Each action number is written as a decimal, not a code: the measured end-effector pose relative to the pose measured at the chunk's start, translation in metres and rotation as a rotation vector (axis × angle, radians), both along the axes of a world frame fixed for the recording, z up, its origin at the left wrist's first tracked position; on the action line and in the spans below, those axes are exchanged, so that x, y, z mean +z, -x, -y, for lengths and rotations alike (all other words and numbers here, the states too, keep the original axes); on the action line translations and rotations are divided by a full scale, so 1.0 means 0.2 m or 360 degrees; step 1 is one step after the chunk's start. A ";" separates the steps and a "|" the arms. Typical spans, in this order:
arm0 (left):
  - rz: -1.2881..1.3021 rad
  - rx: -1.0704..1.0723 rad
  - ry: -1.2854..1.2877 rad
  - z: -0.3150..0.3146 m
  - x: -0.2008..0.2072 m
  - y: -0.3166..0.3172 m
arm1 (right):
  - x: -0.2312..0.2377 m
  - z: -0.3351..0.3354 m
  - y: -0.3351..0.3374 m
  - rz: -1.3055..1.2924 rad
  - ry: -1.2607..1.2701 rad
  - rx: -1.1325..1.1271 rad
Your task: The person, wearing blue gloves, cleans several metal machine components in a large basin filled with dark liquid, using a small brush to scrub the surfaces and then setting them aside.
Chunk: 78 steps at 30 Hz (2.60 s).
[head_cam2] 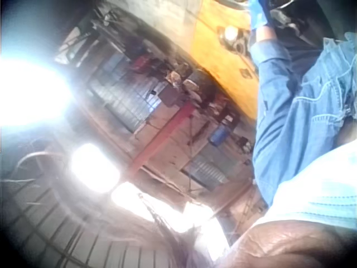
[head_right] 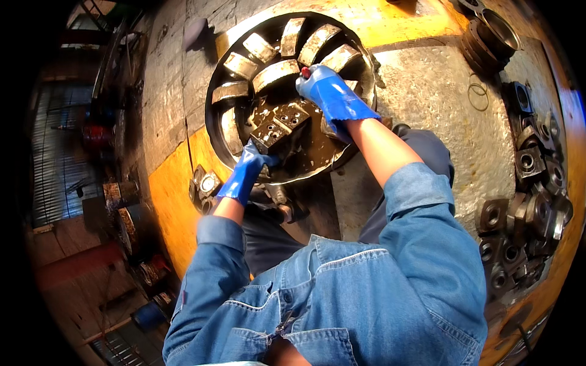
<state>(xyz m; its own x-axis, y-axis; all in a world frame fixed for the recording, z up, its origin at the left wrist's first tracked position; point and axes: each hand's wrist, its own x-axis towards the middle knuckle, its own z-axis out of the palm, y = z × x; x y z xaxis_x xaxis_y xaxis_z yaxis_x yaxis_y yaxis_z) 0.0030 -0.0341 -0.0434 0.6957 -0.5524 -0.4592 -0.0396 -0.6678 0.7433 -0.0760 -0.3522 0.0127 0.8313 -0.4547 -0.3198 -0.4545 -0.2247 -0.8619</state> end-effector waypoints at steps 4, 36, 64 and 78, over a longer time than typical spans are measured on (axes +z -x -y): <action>-0.0011 0.0100 -0.0039 0.07 0.17 0.09 | 0.14 0.05 -0.02 0.0243 -0.0096 -0.0257; -0.0508 0.0111 0.0183 -0.04 0.28 0.14 | -0.16 -0.45 0.30 0.0189 -0.0296 0.1412; -0.0722 0.0393 0.1216 0.13 0.08 0.11 | 0.21 -0.53 0.15 -0.0364 -0.0755 0.0578; -0.1767 0.0868 0.1951 0.16 0.52 0.26 | 0.88 -0.77 0.33 -0.0065 -0.0283 0.0528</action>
